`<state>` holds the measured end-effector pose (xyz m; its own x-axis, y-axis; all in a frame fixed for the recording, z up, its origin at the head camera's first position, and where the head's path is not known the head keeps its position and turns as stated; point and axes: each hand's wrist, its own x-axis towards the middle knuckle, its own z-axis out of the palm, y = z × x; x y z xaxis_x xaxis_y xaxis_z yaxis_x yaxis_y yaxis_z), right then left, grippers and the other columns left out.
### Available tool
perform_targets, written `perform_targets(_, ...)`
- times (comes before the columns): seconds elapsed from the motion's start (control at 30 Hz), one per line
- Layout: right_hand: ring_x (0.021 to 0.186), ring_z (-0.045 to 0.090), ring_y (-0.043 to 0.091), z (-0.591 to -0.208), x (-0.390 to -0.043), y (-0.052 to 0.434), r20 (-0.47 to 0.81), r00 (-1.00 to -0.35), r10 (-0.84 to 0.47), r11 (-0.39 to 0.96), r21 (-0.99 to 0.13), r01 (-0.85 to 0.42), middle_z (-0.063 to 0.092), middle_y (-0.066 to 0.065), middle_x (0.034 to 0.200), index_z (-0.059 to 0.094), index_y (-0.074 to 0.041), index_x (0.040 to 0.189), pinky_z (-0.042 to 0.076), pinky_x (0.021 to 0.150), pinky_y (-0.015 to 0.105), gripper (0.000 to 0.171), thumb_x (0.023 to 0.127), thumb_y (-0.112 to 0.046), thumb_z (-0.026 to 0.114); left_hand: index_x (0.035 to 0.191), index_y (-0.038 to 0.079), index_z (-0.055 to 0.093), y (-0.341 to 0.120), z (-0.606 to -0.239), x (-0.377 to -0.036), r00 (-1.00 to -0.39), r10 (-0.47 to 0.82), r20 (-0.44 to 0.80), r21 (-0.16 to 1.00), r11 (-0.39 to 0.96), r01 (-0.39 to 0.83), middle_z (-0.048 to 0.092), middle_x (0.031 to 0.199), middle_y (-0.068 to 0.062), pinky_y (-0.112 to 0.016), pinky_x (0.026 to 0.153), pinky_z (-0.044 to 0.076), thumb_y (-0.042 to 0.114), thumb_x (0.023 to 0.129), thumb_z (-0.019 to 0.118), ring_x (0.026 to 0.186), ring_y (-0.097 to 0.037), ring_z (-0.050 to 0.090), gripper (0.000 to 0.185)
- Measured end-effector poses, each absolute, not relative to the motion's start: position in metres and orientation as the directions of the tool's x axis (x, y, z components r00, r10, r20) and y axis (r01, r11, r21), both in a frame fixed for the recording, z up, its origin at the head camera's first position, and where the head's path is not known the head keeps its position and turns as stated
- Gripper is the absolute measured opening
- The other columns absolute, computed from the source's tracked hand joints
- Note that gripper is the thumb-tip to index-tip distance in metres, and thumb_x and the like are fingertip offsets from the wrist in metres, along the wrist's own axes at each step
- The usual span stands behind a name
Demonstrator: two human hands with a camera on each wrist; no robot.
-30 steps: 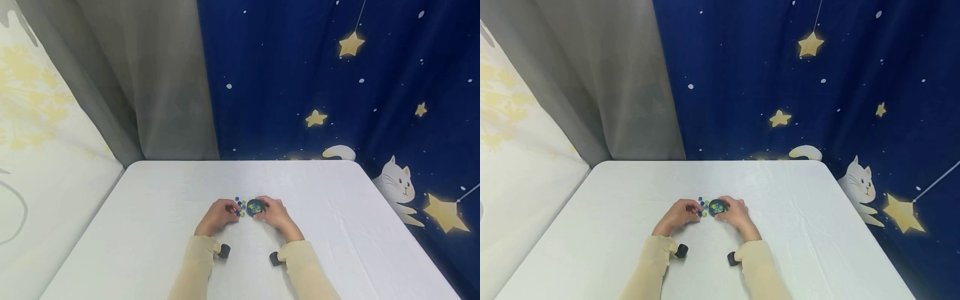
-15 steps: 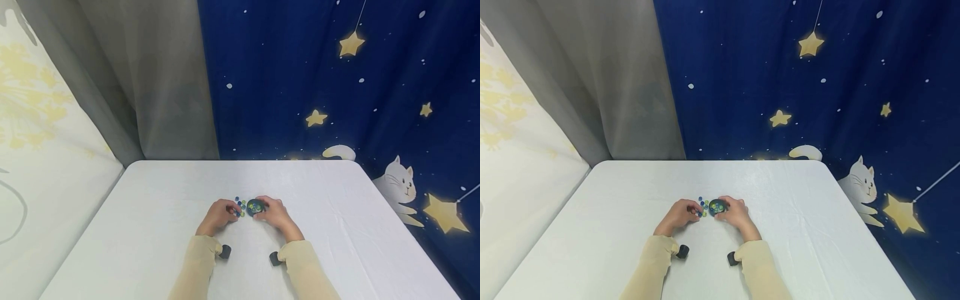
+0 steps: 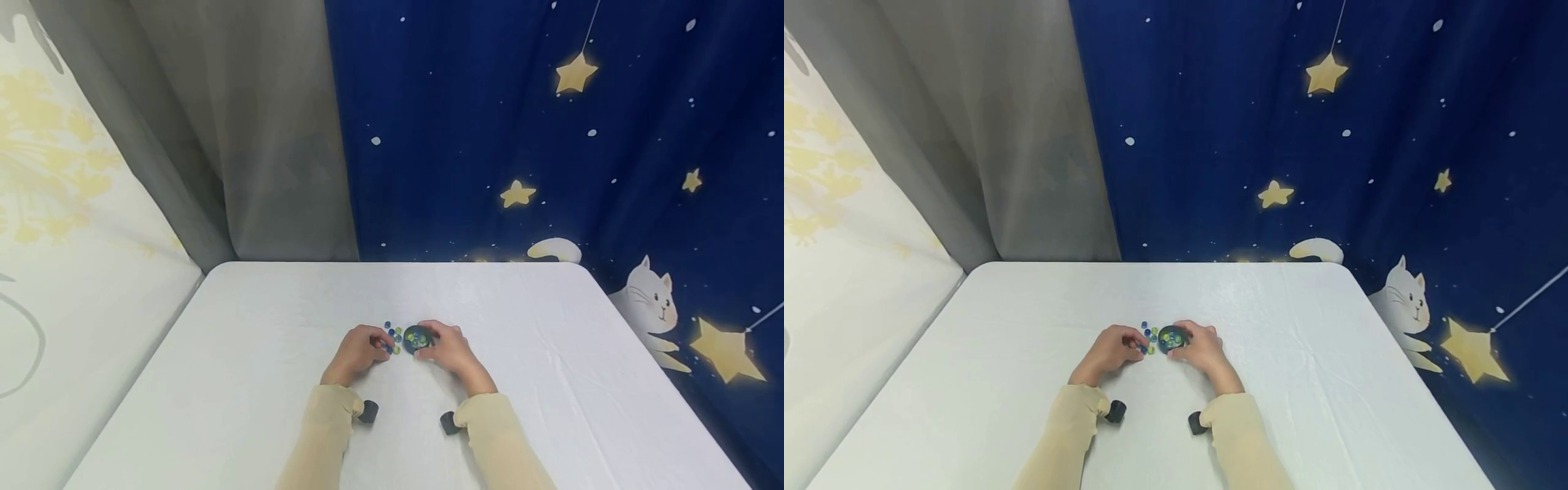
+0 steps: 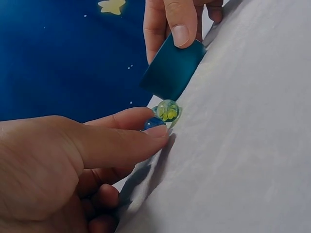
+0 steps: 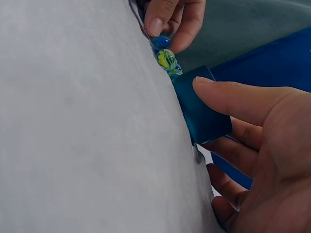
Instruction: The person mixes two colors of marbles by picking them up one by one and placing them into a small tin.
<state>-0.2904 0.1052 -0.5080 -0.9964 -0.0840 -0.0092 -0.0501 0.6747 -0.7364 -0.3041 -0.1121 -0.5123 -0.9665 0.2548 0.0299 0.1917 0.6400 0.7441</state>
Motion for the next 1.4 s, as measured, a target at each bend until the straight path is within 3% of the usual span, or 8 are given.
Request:
perform_targets(0.73,0.127,0.042,0.037,-0.5078,-0.2895,0.1071,-0.018,-0.996,-0.085,0.677,-0.735,-0.044,0.060,0.009,0.131,0.062,-0.021,0.128,0.029,0.101,0.063,0.057,0.075,-0.022,0.083,0.091,0.017,0.076,-0.1151,-0.5055,-0.3037,-0.955,0.280,0.099,0.822,0.518,0.237,0.059,0.077,0.004,-0.036,0.075,0.044,0.006,0.075,0.080,0.074,-0.014,0.054,0.020)
perform_targets(1.13,0.125,0.043,0.036,-0.5071,-0.2886,0.1075,-0.007,-0.995,-0.095,0.668,-0.742,-0.059,0.060,0.008,0.130,0.062,-0.020,0.128,0.030,0.100,0.063,0.058,0.074,-0.022,0.083,0.095,0.016,0.076,-0.1144,-0.5055,-0.3059,-0.956,0.266,0.126,0.862,0.447,0.239,0.070,0.098,0.005,-0.038,0.085,0.045,0.005,0.079,0.077,0.095,-0.018,0.060,0.019)
perform_targets(1.4,0.125,0.043,0.036,-0.5074,-0.2884,0.1072,-0.005,-0.996,-0.093,0.666,-0.744,-0.058,0.061,0.009,0.129,0.063,-0.021,0.126,0.030,0.100,0.063,0.056,0.074,-0.022,0.083,0.096,0.013,0.076,-0.1120,-0.5048,-0.3059,-0.955,0.258,0.144,0.879,0.410,0.244,0.071,0.094,0.003,-0.036,0.083,0.044,0.004,0.080,0.075,0.095,-0.018,0.060,0.018)
